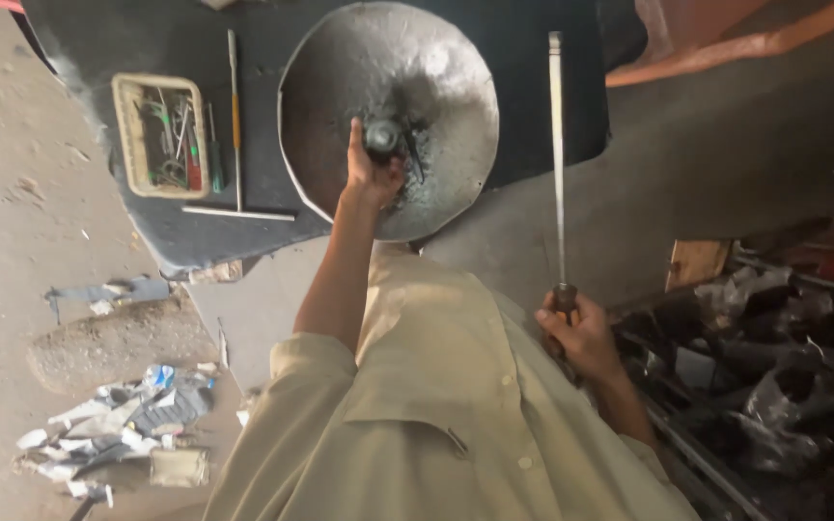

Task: Cleaning and inspecting the components of a motorcycle carburetor on a workbench.

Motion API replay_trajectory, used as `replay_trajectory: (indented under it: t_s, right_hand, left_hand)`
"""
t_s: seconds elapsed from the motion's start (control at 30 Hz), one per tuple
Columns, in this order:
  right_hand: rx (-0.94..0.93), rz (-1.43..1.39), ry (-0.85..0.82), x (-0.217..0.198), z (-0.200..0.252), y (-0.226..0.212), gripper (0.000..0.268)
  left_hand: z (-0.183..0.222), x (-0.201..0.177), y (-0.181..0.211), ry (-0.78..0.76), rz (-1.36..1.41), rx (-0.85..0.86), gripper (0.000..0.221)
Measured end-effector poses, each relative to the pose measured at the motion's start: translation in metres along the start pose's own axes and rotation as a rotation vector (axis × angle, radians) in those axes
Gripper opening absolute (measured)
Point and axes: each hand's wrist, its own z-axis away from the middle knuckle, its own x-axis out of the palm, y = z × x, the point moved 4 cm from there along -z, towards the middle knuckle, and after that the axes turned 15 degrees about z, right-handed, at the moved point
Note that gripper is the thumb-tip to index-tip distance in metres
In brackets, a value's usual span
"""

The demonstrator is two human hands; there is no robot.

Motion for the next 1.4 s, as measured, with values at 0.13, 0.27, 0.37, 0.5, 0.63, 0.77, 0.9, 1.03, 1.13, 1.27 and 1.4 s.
replay_trajectory:
  t_s: [0.13,0.27,0.37,0.5,0.63,0.77,0.9,1.03,1.13,1.27,1.4]
  right_hand:
    - [0.078,0.002,-0.022,0.019,-0.007,0.005,0.019]
    - [-0.013,0.367,0.012,0.036,-0.017,-0.032,0.033]
    - [0.094,0.666,0.048,0.045,-0.025,-0.048,0.045]
    - [0.085,0.709,-0.001,0.058,-0.036,-0.050,0.048]
    - [-0.012,0.698,-0.083,0.088,-0.052,-0.076,0.046]
    - [-0.071,0.581,-0.197,0.128,-0.065,-0.095,0.045]
    - [0.019,-0.180,-0.511,0.163,-0.059,-0.109,0.039]
    - [-0.467,0.694,0.034,0.173,-0.018,-0.217,0.032]
    - [-0.341,0.832,0.078,0.165,0.001,-0.217,0.033]
    - [-0.524,0.524,-0.071,0.117,0.017,-0.134,0.035]
    - [-0.240,0.558,0.155,0.090,0.008,-0.118,0.033]
  left_hand:
    - [-0.025,-0.003,0.002,-0.095,-0.025,-0.114,0.088]
    - [-0.016,-0.014,0.010,0.010,-0.036,-0.063,0.095]
    - [-0.011,-0.029,0.013,0.061,0.007,-0.085,0.103]
    - [0.086,0.007,-0.002,0.075,-0.131,-0.033,0.103]
    - [0.174,0.073,-0.023,-0.247,-0.266,0.020,0.086]
    - [0.192,0.089,-0.001,-0.315,0.080,0.110,0.053]
    - [0.262,0.152,0.057,-0.342,0.072,0.388,0.057]
    - [0.289,0.169,0.087,-0.445,0.074,0.483,0.059]
    - [0.260,0.121,0.220,-0.510,-0.143,1.040,0.057]
    - [0.315,0.110,0.371,-0.512,0.041,1.099,0.059]
    - [0.390,0.162,0.267,-0.576,-0.797,1.164,0.049]
